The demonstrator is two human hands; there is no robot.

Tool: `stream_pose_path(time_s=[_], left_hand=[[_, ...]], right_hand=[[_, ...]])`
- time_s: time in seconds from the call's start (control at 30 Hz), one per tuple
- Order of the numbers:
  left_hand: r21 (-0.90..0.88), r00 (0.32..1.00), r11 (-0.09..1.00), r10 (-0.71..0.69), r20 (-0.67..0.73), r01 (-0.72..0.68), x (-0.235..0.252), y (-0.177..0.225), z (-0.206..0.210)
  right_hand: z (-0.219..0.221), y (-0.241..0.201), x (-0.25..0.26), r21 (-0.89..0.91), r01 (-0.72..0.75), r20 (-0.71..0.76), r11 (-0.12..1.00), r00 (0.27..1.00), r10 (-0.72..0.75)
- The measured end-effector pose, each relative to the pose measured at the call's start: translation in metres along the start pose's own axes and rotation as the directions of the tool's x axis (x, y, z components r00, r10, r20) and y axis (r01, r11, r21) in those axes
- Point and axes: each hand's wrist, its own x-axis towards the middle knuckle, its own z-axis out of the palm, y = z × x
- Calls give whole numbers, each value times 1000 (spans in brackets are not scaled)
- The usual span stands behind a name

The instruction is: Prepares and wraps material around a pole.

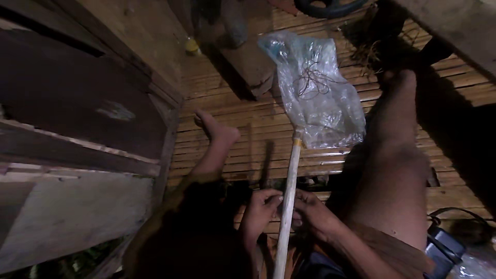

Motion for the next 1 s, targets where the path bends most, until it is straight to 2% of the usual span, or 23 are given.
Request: stream_pose_path(time_s=[0.1, 0.17, 0.23, 0.3, 0.37, 0.4, 0.43, 0.5, 0.57, 0.67, 0.73, 0.8, 0.9, 1.0], left_hand=[[185, 999, 982, -39, -22, 42, -4, 12, -4], [276, 999, 960, -27, -35, 35, -10, 18, -10], [281, 986, 956, 125, -110, -90, -19, 15, -15], [297, 894, 893, 402, -195, -337, -24, 5, -17], [294, 838, 841, 515, -180, -454, -24, 6, -14], [300, 855, 849, 494, -160, -435, -23, 8, -12], [319, 899, 878, 416, -140, -357, -23, 11, -9], [383, 981, 916, 165, -100, -115, -18, 19, -9], [445, 996, 893, -33, -85, 68, -7, 12, -11], [485, 973, 846, -226, -51, 222, 6, -4, -5], [454, 967, 862, -255, -1, 228, 8, -6, -1], [406, 980, 898, -200, 25, 172, 7, -5, 1], [316, 994, 944, -109, 13, 100, 5, -4, 0], [354, 993, 929, -115, 10, 104, 1, 5, -3]], right_hand=[[5, -6, -3, -97, -15, -80, 995, 997, 7], [5, -6, -5, -250, 61, -131, 966, 987, -96], [5, -3, -11, -452, 201, -155, 869, 942, -298], [7, 4, -16, -633, 344, -107, 694, 848, -519], [10, 9, -20, -746, 408, -40, 526, 762, -647], [11, 10, -20, -768, 417, -18, 486, 745, -667], [12, 11, -20, -765, 417, -20, 491, 747, -665], [10, 12, -17, -702, 389, -95, 596, 778, -621], [3, 12, -12, -596, 313, -193, 740, 838, -510], [-7, 17, -2, -386, 150, -234, 910, 938, -254], [-3, 16, 2, -265, 78, -191, 961, 973, -131], [1, 13, 5, -222, 51, -152, 974, 985, -86], [2, 12, 9, -202, 89, -116, 975, 987, -114], [-2, 15, 9, -261, 159, -118, 952, 974, -195]])
